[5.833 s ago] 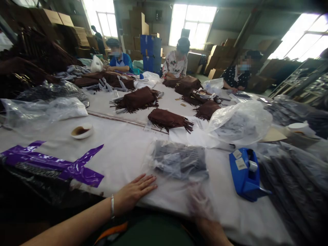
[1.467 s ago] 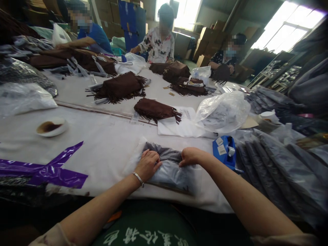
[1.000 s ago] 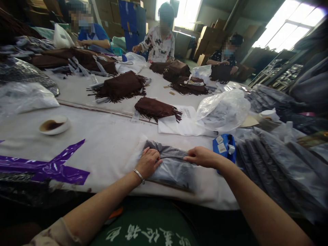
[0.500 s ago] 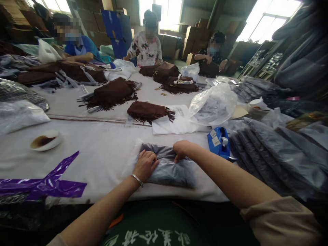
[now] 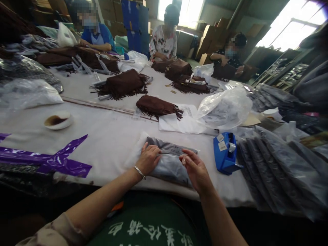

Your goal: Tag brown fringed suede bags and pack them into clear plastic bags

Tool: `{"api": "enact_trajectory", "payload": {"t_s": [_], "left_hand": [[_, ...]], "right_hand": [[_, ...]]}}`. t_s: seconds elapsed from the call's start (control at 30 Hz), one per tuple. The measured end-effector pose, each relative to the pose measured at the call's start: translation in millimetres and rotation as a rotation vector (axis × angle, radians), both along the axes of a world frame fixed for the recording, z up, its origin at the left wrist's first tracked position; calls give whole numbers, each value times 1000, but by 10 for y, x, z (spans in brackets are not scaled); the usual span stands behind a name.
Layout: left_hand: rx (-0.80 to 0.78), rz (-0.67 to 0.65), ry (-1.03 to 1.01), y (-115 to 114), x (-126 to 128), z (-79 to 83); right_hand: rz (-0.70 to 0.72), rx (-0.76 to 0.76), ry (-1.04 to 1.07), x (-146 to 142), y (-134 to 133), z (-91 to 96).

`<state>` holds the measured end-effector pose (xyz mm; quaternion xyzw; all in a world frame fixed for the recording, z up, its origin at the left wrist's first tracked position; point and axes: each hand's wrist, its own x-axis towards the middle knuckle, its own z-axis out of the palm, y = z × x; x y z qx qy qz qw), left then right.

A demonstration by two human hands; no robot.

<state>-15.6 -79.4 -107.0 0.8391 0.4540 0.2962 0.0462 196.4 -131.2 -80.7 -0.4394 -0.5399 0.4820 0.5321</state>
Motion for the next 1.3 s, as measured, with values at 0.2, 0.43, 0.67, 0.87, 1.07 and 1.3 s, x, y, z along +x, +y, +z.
{"api": "enact_trajectory", "payload": {"t_s": [0.2, 0.43, 0.67, 0.87, 1.07, 1.3], "left_hand": [[-8, -174, -172, -506, 202, 345], [27, -238, -181, -775, 290, 490], [232, -297, -118, -766, 297, 468], [266, -358, -45, -715, 242, 465], [239, -327, -102, -616, 125, 522], [-81, -296, -274, -692, 166, 492]], "right_hand": [[50, -281, 914, -273, -503, -246], [58, -348, 1034, -318, -560, -212], [41, -377, 986, -386, -591, -178], [36, -403, 1023, -381, -581, -239], [46, -420, 1002, -364, -592, -257], [3, -372, 932, -417, -564, -236]]}}
